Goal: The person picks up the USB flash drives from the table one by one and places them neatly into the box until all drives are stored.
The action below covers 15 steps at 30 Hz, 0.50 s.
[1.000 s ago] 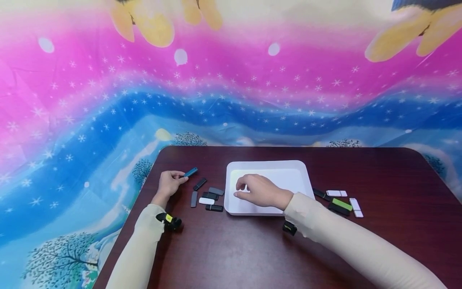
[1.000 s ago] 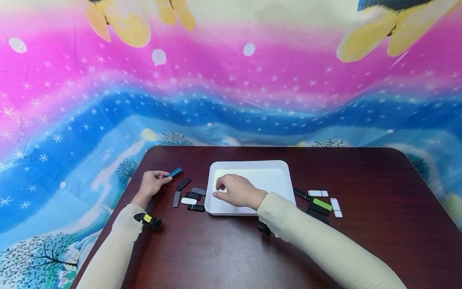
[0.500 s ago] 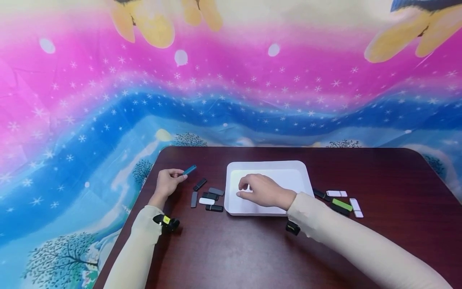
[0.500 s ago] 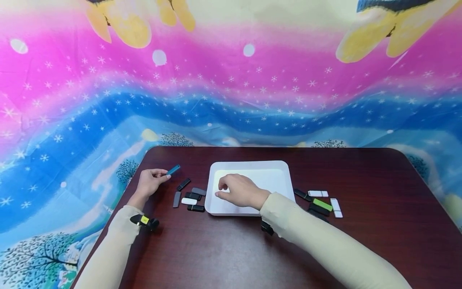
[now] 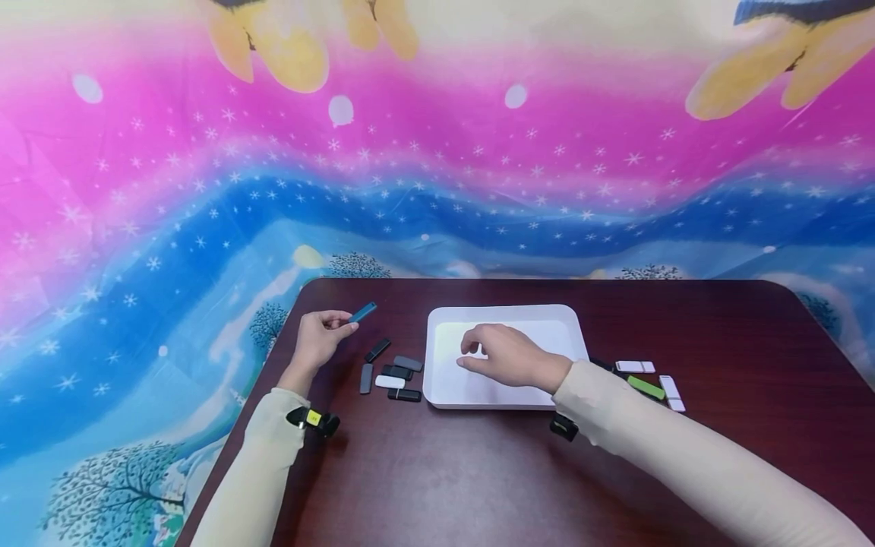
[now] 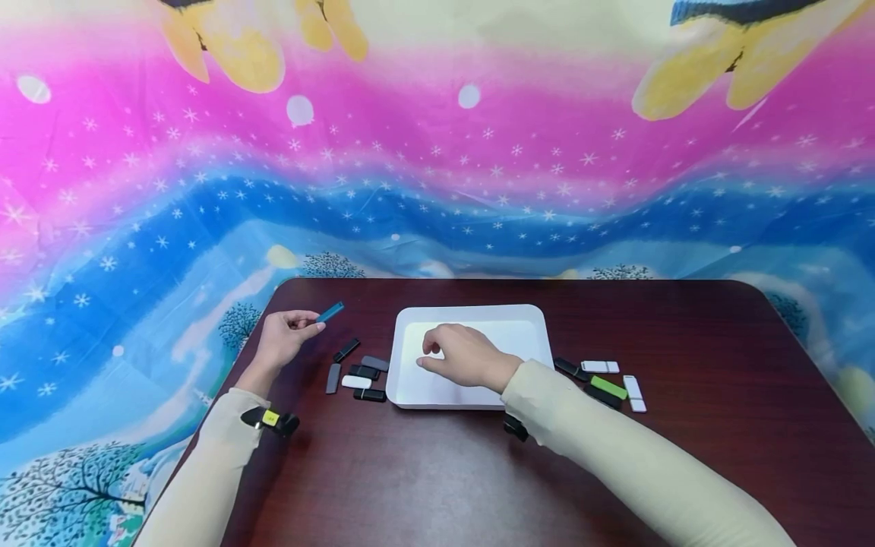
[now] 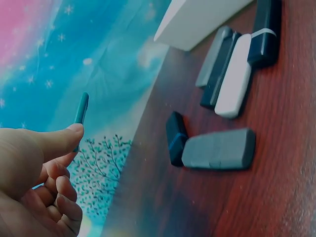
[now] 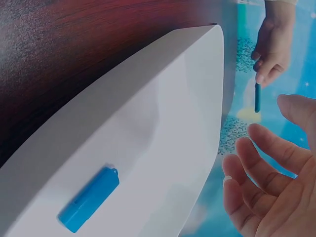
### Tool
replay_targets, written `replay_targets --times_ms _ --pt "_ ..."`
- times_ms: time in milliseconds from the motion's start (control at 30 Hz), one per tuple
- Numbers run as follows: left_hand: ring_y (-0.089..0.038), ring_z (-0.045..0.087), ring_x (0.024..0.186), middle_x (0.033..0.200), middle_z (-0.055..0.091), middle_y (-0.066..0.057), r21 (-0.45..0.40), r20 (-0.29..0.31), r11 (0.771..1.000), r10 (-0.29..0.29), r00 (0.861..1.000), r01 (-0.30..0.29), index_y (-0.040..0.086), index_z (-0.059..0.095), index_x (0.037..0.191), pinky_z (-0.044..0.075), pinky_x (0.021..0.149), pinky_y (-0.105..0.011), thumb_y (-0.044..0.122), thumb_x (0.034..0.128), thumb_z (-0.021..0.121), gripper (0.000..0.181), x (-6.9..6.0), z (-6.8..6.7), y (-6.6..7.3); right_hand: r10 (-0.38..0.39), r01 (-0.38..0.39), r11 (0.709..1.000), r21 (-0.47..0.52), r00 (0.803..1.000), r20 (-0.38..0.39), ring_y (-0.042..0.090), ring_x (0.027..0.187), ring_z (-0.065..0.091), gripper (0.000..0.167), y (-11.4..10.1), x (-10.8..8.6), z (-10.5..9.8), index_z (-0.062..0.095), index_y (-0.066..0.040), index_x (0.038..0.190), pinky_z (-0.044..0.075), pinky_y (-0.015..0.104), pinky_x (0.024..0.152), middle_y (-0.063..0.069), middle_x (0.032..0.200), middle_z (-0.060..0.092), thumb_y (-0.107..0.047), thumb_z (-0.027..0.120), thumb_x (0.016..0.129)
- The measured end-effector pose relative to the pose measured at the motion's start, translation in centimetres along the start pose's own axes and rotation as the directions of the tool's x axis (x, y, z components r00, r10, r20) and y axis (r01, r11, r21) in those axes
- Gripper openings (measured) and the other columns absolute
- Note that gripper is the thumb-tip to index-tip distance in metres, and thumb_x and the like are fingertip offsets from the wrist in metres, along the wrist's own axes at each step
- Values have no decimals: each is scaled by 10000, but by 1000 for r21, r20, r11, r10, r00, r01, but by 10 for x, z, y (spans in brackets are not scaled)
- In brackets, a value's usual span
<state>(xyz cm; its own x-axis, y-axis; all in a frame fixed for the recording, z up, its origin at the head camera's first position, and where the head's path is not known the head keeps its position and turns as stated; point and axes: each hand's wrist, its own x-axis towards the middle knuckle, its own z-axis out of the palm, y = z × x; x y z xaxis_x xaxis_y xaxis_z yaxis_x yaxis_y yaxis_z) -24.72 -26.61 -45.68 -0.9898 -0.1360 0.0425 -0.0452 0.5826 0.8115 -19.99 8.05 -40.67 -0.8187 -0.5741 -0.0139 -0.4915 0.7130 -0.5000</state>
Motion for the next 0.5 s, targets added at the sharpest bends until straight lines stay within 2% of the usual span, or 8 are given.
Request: replay_targets --times_ms 500 --pt "-157 397 645 725 463 18 -14 30 998 64 998 -63 38 748 1098 370 614 -279 180 928 743 222 -7 5 24 31 -31 1000 3 1000 -6 133 917 649 264 9 -2 -3 746 -108 1100 533 367 836 -7 1013 732 -324 694 957"
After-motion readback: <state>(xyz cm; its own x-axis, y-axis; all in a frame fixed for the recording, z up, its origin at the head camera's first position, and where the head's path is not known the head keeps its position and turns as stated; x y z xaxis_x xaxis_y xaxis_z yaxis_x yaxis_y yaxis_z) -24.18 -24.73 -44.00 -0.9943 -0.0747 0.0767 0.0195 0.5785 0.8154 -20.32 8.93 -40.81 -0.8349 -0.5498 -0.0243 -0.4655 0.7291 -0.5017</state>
